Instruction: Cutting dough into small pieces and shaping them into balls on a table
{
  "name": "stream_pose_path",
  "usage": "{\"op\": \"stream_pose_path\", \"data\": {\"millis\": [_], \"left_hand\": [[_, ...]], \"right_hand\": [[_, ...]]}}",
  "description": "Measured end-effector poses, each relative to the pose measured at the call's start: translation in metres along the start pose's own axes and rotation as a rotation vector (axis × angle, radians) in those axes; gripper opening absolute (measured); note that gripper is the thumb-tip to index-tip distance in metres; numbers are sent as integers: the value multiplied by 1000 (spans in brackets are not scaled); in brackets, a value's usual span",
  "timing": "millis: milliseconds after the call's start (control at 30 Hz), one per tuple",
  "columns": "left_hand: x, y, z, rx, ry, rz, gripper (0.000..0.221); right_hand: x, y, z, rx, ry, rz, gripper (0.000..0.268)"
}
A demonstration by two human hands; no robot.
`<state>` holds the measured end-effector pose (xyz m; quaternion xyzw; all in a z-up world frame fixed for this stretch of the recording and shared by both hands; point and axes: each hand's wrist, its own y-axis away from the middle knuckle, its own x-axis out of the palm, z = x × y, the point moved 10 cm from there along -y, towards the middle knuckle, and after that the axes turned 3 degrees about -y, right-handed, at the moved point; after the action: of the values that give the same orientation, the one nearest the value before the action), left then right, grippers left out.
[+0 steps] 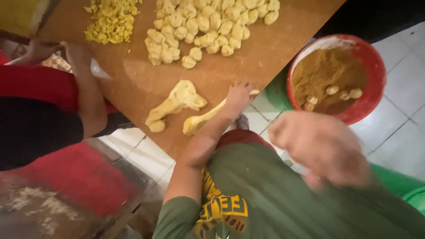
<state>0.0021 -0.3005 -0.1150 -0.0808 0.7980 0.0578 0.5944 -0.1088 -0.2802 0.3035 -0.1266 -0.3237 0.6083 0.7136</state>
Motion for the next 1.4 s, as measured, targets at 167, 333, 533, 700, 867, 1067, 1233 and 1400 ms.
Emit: {"op": "stream_pose_path", "data": {"millis": [167, 333, 533, 700, 867, 1067, 1233, 1400], "left_hand": [[13, 46, 64, -482, 1006, -102, 37], [-55, 119, 70, -542, 1190, -164, 6], [-94, 182, 64, -504, 1403, -166, 5], [-90, 211, 68, -511, 1595, -141, 5], [-80, 230, 79, -462, 1478, -119, 3], [-39, 235, 98, -326, 1526, -117, 16], [-98, 237, 71, -282, 1486, -105, 17], [-114, 221, 55, 25, 1547, -97, 56]], "right_hand": [[98, 18, 54, -256, 18, 876, 32], [169, -4, 77, -255, 17, 812, 42], [231, 16, 75, -251, 47, 826, 43], [275, 28, 67, -239, 83, 791, 38], [304, 35, 54, -263, 150, 720, 36], [293, 53, 19, -214, 351, 524, 34], [246, 82, -26, -165, 732, 253, 21], [152, 40, -114, -126, 1116, -8, 14]]}}
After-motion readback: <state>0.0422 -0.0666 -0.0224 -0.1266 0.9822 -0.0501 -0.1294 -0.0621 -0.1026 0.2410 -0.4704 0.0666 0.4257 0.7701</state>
